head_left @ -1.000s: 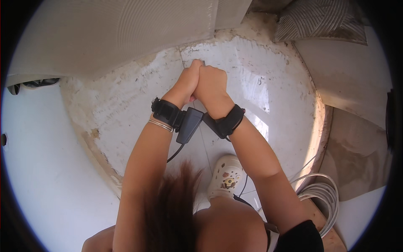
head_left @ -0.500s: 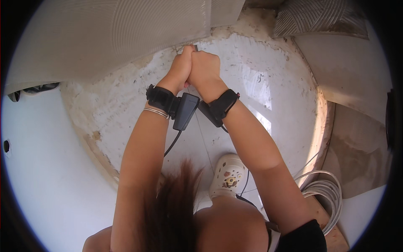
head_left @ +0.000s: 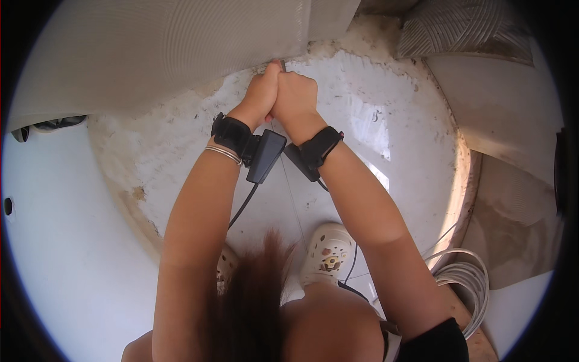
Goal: The person scrapes white debris from a floor tile using a metal scraper and uses their hands to press a piece of material into a gap.
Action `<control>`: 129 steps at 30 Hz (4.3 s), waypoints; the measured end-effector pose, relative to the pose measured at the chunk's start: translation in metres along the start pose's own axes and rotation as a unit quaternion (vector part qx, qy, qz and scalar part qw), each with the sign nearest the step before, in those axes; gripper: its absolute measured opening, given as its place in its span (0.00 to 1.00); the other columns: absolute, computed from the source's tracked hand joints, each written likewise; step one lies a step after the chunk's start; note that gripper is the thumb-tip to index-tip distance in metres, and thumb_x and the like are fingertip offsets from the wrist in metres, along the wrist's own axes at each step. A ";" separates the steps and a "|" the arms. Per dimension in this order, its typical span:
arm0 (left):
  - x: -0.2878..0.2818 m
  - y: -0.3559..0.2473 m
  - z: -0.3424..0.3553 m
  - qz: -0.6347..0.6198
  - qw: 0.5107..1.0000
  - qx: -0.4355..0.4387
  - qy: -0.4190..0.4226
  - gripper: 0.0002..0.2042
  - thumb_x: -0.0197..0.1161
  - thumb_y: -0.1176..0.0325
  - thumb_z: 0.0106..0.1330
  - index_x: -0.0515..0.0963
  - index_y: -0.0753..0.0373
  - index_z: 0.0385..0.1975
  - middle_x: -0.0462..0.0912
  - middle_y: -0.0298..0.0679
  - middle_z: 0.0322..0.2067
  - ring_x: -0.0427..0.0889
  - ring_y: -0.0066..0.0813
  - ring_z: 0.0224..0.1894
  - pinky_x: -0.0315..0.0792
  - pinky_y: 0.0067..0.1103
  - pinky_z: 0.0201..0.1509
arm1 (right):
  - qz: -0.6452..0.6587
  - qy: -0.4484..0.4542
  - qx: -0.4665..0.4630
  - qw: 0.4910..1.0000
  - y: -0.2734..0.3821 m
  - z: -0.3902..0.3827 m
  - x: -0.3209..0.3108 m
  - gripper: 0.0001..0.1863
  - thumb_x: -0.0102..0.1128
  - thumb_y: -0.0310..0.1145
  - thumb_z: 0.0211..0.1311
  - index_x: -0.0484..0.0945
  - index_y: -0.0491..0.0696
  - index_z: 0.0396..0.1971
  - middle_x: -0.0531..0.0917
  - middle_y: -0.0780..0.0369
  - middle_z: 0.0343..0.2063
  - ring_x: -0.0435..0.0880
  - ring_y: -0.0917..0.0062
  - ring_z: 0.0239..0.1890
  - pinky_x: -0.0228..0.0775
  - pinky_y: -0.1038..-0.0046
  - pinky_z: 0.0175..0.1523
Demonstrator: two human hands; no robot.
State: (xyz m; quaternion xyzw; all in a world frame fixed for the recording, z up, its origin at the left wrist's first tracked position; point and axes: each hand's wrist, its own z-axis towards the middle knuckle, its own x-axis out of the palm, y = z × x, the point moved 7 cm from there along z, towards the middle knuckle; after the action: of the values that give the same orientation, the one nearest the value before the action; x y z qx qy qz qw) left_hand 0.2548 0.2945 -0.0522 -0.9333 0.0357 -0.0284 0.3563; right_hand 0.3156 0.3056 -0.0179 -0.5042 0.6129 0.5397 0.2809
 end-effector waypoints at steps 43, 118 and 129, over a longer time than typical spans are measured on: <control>-0.131 0.111 -0.140 -0.298 0.951 -0.025 0.081 0.18 0.47 0.70 0.59 0.61 0.69 0.49 0.70 0.43 0.36 0.73 0.31 0.35 0.73 0.31 0.39 | 0.005 0.227 -0.240 0.944 0.148 -0.096 0.049 0.27 0.59 0.43 0.45 0.66 0.40 0.42 0.72 0.56 0.32 0.72 0.62 0.34 0.65 0.68 0.36; -0.168 0.159 -0.132 -0.279 0.957 -0.026 -0.069 0.18 0.43 0.58 0.64 0.71 0.70 0.29 0.75 0.39 0.23 0.75 0.25 0.20 0.70 0.19 0.20 | 0.050 0.048 -0.412 0.909 0.205 -0.099 0.073 0.22 0.63 0.36 0.30 0.73 0.38 0.29 0.72 0.54 0.37 0.72 0.64 0.38 0.67 0.72 0.43; -0.184 0.123 -0.100 -0.317 0.945 0.015 -0.078 0.21 0.44 0.54 0.62 0.69 0.72 0.31 0.75 0.43 0.23 0.76 0.30 0.21 0.72 0.21 0.24 | -0.027 0.152 -0.395 0.906 0.220 -0.041 0.070 0.17 0.57 0.33 0.37 0.73 0.42 0.32 0.72 0.60 0.35 0.74 0.68 0.35 0.69 0.73 0.39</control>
State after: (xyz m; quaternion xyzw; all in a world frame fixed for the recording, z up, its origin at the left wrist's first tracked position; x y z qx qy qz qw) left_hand 0.0577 0.1534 -0.0650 -0.8902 -0.2902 -0.0672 0.3446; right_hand 0.0979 0.2251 0.0135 -0.6661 0.3713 0.6465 -0.0231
